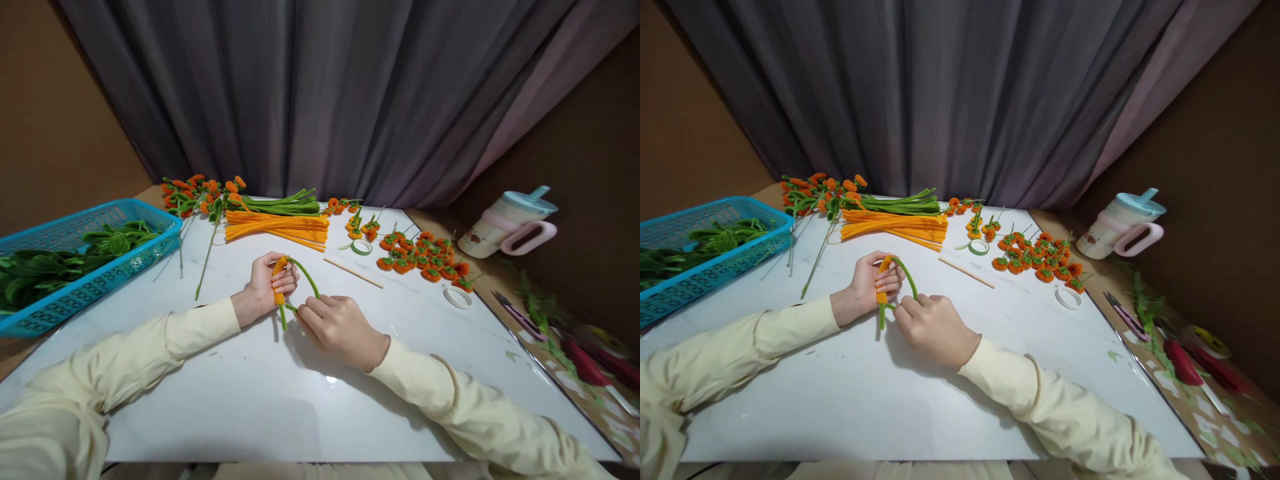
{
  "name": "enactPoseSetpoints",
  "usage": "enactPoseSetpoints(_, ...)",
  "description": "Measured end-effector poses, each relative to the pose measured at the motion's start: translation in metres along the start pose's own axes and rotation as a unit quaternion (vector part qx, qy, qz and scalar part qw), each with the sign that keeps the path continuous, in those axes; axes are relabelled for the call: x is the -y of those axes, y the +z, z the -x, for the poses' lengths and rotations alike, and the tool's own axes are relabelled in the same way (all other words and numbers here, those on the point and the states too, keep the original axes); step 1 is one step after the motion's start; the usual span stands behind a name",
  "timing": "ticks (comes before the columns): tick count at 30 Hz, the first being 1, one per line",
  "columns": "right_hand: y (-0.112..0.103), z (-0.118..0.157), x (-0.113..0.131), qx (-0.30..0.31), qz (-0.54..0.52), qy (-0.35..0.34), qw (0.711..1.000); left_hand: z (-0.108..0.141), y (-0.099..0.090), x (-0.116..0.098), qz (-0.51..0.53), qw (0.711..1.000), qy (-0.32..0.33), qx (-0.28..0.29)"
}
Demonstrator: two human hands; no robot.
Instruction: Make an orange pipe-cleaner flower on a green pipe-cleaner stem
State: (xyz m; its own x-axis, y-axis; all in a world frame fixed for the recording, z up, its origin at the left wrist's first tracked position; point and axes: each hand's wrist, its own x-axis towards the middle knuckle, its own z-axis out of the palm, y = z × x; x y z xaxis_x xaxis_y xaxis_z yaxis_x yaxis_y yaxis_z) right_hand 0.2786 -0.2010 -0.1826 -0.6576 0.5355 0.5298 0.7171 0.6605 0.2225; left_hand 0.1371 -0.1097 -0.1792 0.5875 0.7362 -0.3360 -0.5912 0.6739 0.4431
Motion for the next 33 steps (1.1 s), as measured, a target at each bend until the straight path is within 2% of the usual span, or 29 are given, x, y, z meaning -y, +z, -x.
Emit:
enactPoseSetpoints(10, 0.007, 0.003, 0.01, -0.013, -0.011, 0.013, 1.0, 0.0, 0.001, 0.004, 0.007, 1.0, 0.007, -0.012)
enactPoseSetpoints(18, 0.006, 0.004, 0.008, -0.049, -0.046, 0.027, 0.997, 0.0, 0.002, 0.003, 0.007, 1.0, 0.002, -0.024)
enactPoseSetpoints(33, 0.013, 0.005, 0.014, -0.055, -0.019, 0.02, 0.998, 0.001, 0.005, 0.009, 0.001, 0.999, 0.015, -0.034)
